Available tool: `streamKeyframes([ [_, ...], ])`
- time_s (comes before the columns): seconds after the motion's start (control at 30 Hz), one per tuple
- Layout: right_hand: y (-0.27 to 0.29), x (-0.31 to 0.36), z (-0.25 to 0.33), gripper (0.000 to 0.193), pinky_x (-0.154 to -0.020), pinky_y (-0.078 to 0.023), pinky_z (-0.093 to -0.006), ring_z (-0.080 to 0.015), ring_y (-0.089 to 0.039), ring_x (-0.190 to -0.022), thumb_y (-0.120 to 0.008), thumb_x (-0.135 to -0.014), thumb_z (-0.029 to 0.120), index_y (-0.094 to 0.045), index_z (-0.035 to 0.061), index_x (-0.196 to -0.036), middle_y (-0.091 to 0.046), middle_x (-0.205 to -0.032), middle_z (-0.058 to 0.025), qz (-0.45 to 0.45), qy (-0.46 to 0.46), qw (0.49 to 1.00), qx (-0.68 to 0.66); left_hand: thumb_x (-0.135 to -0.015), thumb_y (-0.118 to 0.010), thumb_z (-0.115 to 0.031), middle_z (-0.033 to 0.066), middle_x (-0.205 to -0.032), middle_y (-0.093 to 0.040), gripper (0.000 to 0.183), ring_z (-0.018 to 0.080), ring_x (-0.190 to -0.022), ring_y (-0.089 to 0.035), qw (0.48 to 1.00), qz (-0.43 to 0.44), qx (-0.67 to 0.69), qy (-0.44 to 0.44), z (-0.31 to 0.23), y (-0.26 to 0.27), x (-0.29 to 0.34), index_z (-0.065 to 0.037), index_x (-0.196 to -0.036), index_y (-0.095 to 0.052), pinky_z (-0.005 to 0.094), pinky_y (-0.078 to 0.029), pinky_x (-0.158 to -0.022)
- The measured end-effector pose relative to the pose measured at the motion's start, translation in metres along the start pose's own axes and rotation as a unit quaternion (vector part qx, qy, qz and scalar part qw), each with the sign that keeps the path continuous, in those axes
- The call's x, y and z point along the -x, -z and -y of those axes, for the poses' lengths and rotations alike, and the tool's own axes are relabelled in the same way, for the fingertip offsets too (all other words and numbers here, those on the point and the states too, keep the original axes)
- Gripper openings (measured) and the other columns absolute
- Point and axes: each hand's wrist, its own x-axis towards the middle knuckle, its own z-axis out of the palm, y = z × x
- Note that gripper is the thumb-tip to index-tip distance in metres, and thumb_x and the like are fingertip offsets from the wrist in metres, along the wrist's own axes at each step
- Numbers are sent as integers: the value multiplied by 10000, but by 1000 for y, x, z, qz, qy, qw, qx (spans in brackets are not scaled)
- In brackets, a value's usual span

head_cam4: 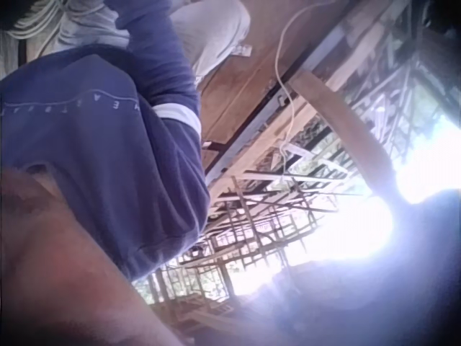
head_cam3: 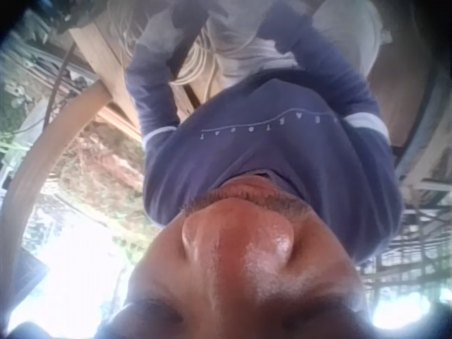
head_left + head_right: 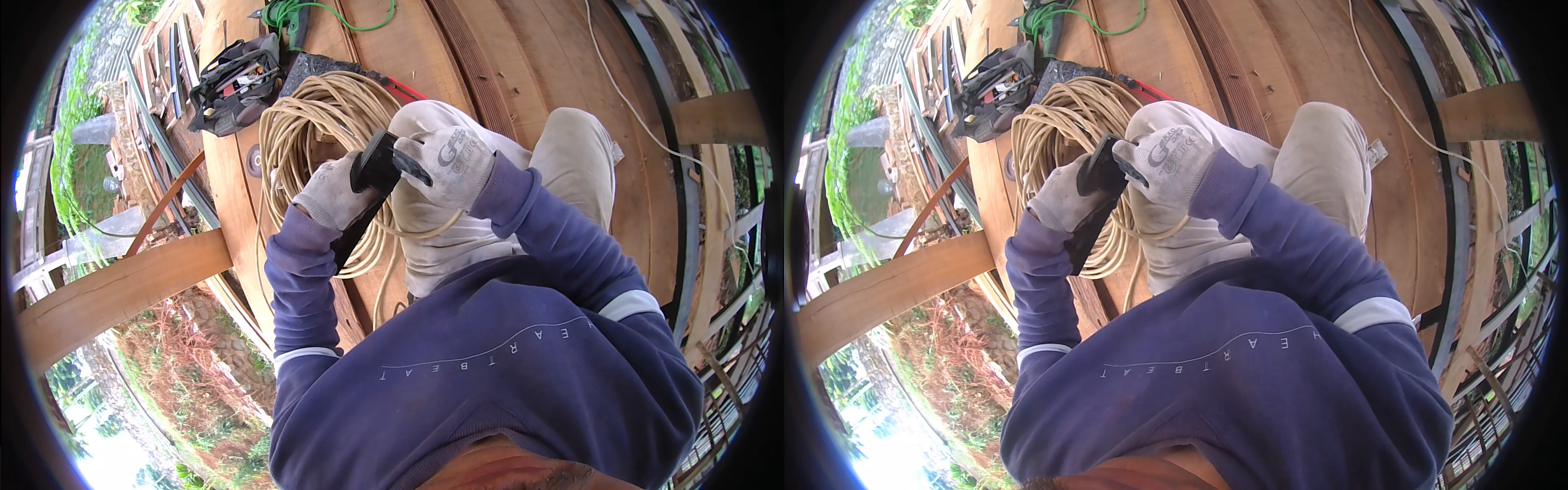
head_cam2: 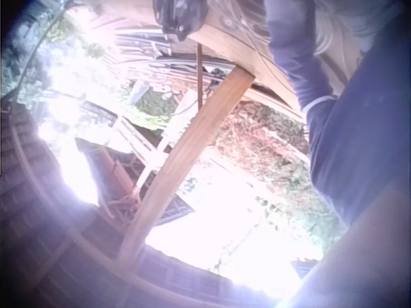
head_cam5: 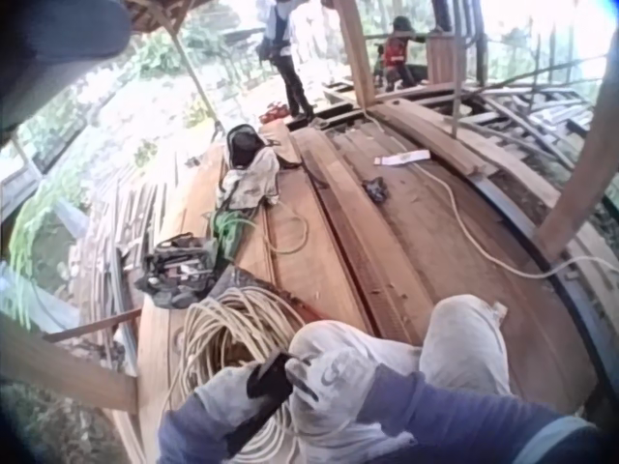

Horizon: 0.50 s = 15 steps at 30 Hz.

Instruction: The person sits on a wooden floor and uses a red-handled tool to strip the insulation from a wire. They then insert the stripped wire into a black electrical component and use a screwdriver to tighten a terminal screw, securing the wire in place.

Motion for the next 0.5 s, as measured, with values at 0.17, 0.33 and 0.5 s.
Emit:
streamKeyframes([
  [0.17, 8, -17, -11, 188, -751, -528, -419, -316, -646, -830, -659, -852, 132, -658, 35, -1014, -660, -877, -125, -7, 13, 1000, -15, -802, -710, -264, 237, -987, -696, 423, 414, -979, -666, 999, 12, -25, -15, 7, -1, -9, -8, -1129, -632, 451, -522, -841],
  [0.33, 8, -4, -9, 506, -846, -552, -429, -380, -671, -964, -714, -813, 48, -517, 1, -1277, -671, -1055, -181, 20, -107, 990, -94, -787, -704, -263, 233, -976, -698, 413, 405, -970, -669, 998, 36, -43, -21, -7, 6, -26, -6, -1104, -645, 447, -522, -848],
  [0.5, 13, 7, -8, 532, -944, -525, -418, -371, -625, -1088, -687, -804, 15, -500, 25, -1302, -612, -1187, -191, 19, -131, 983, -128, -810, -706, -326, 222, -1014, -702, 439, 383, -1022, -666, 995, 25, -95, -19, -3, -3, -39, -15, -1113, -638, 441, -511, -893],
])
